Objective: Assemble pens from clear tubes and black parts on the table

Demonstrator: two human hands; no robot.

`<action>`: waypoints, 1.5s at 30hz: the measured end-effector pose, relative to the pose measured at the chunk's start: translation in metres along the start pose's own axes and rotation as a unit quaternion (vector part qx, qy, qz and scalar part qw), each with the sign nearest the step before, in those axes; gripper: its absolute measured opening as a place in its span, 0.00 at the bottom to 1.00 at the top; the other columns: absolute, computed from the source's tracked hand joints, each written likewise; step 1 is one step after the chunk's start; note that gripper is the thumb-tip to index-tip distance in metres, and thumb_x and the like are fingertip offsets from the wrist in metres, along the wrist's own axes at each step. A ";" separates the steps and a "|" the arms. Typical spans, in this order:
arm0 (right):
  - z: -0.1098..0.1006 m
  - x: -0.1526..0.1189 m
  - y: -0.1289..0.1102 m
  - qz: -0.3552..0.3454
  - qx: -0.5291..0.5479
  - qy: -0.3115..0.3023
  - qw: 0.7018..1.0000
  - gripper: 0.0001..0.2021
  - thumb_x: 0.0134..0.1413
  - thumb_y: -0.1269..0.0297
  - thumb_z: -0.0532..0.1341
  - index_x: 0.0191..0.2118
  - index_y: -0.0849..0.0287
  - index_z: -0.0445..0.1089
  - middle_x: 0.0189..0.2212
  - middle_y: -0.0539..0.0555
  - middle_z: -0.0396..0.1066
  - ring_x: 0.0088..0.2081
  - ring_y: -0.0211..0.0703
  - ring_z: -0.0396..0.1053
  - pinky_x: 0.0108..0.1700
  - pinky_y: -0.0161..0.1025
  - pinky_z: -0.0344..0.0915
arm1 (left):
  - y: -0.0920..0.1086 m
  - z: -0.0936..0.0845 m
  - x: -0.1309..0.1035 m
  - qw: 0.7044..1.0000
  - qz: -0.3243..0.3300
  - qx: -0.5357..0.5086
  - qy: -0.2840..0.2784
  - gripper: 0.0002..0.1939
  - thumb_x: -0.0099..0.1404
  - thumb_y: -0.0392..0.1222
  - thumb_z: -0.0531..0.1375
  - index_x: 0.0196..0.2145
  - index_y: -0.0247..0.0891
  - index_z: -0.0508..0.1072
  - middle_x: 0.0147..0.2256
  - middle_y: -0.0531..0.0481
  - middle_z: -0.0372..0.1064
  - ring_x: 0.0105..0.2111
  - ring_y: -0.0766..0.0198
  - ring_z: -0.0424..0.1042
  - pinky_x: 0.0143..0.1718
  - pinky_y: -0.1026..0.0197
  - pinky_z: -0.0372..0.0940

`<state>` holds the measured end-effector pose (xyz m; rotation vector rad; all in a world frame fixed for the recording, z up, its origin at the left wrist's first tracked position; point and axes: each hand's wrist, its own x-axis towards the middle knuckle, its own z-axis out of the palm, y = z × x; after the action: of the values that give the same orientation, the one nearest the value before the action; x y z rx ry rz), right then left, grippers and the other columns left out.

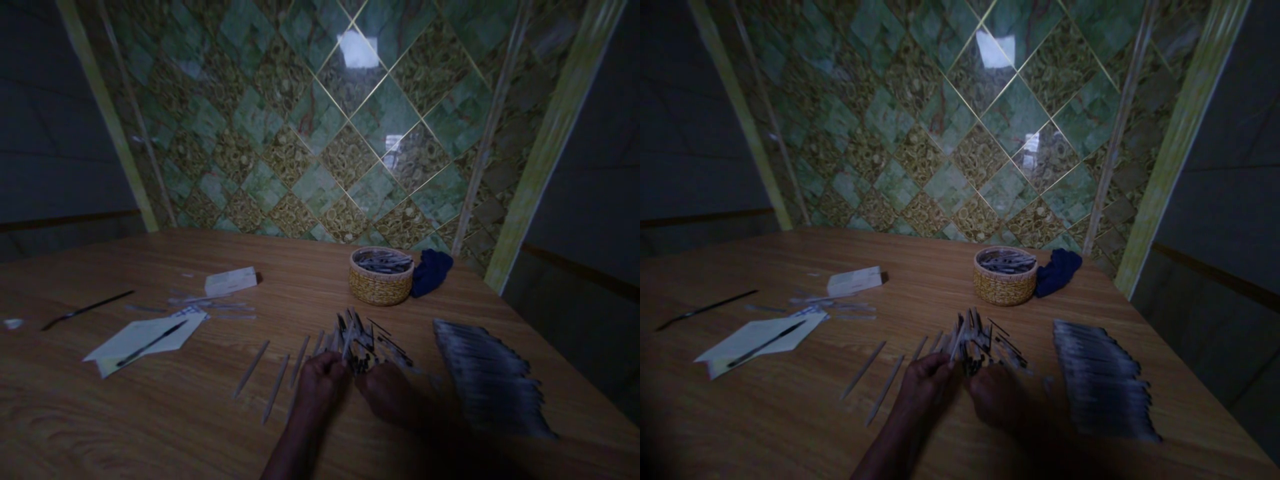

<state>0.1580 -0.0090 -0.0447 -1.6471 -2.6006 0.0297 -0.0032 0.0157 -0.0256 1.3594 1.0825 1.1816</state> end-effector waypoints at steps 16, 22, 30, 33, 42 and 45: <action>-0.003 -0.024 0.037 0.096 0.804 0.207 0.549 0.14 0.32 0.61 0.69 0.27 0.61 0.66 0.14 0.46 0.67 0.12 0.31 0.58 0.15 0.29 0.48 | 0.018 0.007 -0.016 0.983 -0.049 0.025 -0.173 0.10 0.50 0.46 0.63 0.20 0.35 0.75 0.15 0.55 0.57 0.17 0.70 0.49 0.19 0.66 0.43; -0.004 -0.029 0.047 0.118 0.805 0.222 0.538 0.12 0.34 0.63 0.68 0.27 0.62 0.68 0.15 0.48 0.67 0.15 0.32 0.60 0.19 0.30 0.51 | 0.028 0.005 -0.019 0.984 -0.070 0.025 -0.160 0.10 0.48 0.45 0.64 0.21 0.34 0.77 0.15 0.54 0.56 0.17 0.70 0.50 0.20 0.65 0.43; -0.003 -0.032 0.052 0.133 0.794 0.225 0.548 0.14 0.36 0.59 0.68 0.29 0.64 0.72 0.18 0.51 0.70 0.18 0.34 0.63 0.23 0.32 0.55 | 0.031 0.006 -0.020 0.983 -0.080 0.011 -0.167 0.09 0.46 0.43 0.65 0.20 0.34 0.78 0.15 0.52 0.58 0.17 0.69 0.51 0.20 0.65 0.43; -0.003 -0.033 0.053 0.134 0.789 0.217 0.559 0.14 0.36 0.59 0.69 0.29 0.64 0.73 0.18 0.51 0.70 0.19 0.34 0.64 0.24 0.32 0.56 | 0.031 0.007 -0.021 0.983 -0.082 0.015 -0.166 0.09 0.46 0.43 0.65 0.19 0.34 0.78 0.14 0.53 0.57 0.17 0.70 0.49 0.20 0.65 0.42; -0.002 -0.030 0.055 0.136 0.773 0.212 0.582 0.15 0.34 0.57 0.69 0.27 0.62 0.72 0.16 0.49 0.69 0.17 0.34 0.62 0.22 0.32 0.56 | 0.033 0.006 -0.021 0.981 -0.082 0.028 -0.174 0.09 0.45 0.45 0.65 0.19 0.36 0.78 0.15 0.52 0.60 0.17 0.68 0.51 0.22 0.64 0.44; -0.004 -0.032 0.052 0.137 0.757 0.213 0.603 0.14 0.36 0.57 0.68 0.27 0.62 0.72 0.15 0.49 0.68 0.17 0.34 0.63 0.22 0.32 0.56 | 0.031 0.007 -0.021 0.981 -0.087 0.024 -0.174 0.09 0.45 0.45 0.64 0.19 0.36 0.78 0.15 0.52 0.59 0.17 0.68 0.50 0.22 0.64 0.44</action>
<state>0.2191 -0.0153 -0.0443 -0.9645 -0.9758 1.2399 0.0017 -0.0091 0.0026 1.4149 0.9586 0.7596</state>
